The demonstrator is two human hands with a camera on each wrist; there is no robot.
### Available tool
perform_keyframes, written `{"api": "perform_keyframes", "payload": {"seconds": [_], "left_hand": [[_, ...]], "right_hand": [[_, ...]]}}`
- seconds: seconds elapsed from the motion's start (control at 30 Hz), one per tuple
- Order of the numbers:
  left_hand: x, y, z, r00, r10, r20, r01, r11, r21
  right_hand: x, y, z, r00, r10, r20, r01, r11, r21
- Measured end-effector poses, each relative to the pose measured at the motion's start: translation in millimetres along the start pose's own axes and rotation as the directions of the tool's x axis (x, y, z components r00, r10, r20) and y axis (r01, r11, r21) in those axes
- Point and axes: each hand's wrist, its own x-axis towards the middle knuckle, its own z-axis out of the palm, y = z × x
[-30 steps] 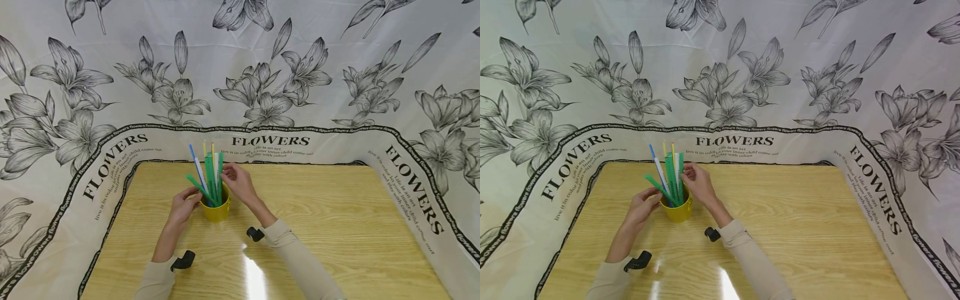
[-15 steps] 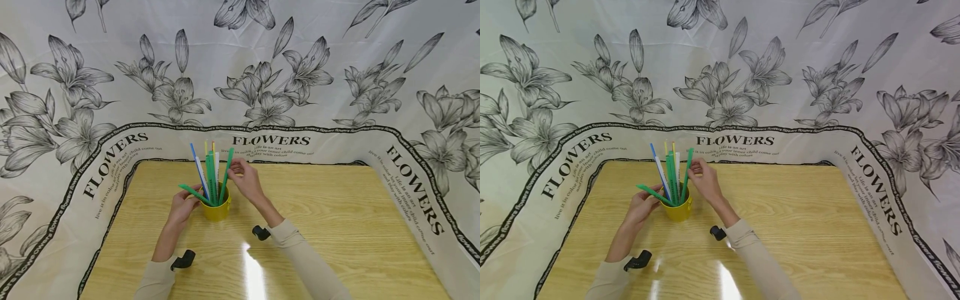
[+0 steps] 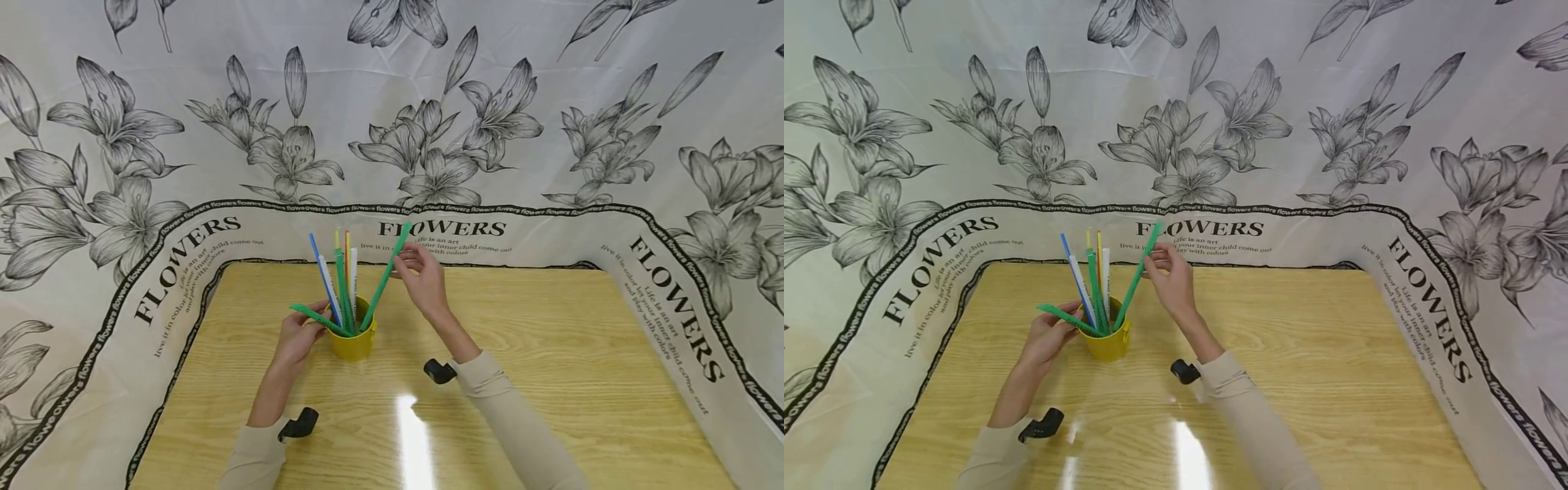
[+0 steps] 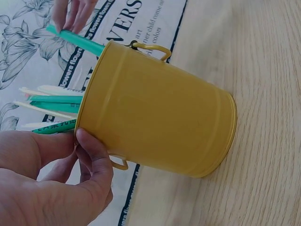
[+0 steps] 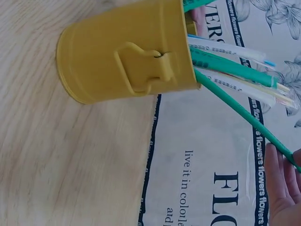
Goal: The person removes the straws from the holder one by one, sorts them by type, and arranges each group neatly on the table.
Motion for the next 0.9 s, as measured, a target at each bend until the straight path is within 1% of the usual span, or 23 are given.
{"api": "perform_keyframes", "payload": {"seconds": [0.1,0.13,0.27,0.4,0.57,0.73,0.9], "left_hand": [[-1.2,0.5,-0.1,1.0,-0.006,-0.004,0.006,1.0,0.016],[-1.6,0.8,-0.1,1.0,-0.007,-0.003,0.007,1.0,0.021],[-2.2,1.0,-0.5,1.0,-0.012,-0.001,0.012,1.0,0.027],[-1.6,0.2,-0.3,1.0,-0.012,-0.012,0.013,1.0,0.017],[-0.8,-1.4,-0.1,1.0,-0.004,-0.018,0.005,1.0,0.014],[-0.4,-1.3,0.1,1.0,-0.01,-0.028,0.011,1.0,0.008],[0.1,-0.6,0.2,0.999,-0.017,-0.028,0.017,1.0,0.013]], "right_hand": [[7.0,15,-8,0.999,0.034,-0.031,-0.031,0.997,0.067],[8.2,17,-11,0.998,0.044,-0.043,-0.04,0.995,0.093],[10.6,20,-19,0.993,0.089,-0.081,-0.072,0.979,0.193],[11.3,19,-27,0.984,0.138,-0.109,-0.109,0.965,0.241],[8.5,22,-37,0.978,0.18,-0.109,-0.154,0.964,0.215],[2.3,33,-45,0.968,0.23,-0.099,-0.214,0.965,0.153],[-6.0,44,-53,0.962,0.256,-0.1,-0.243,0.962,0.122]]}}
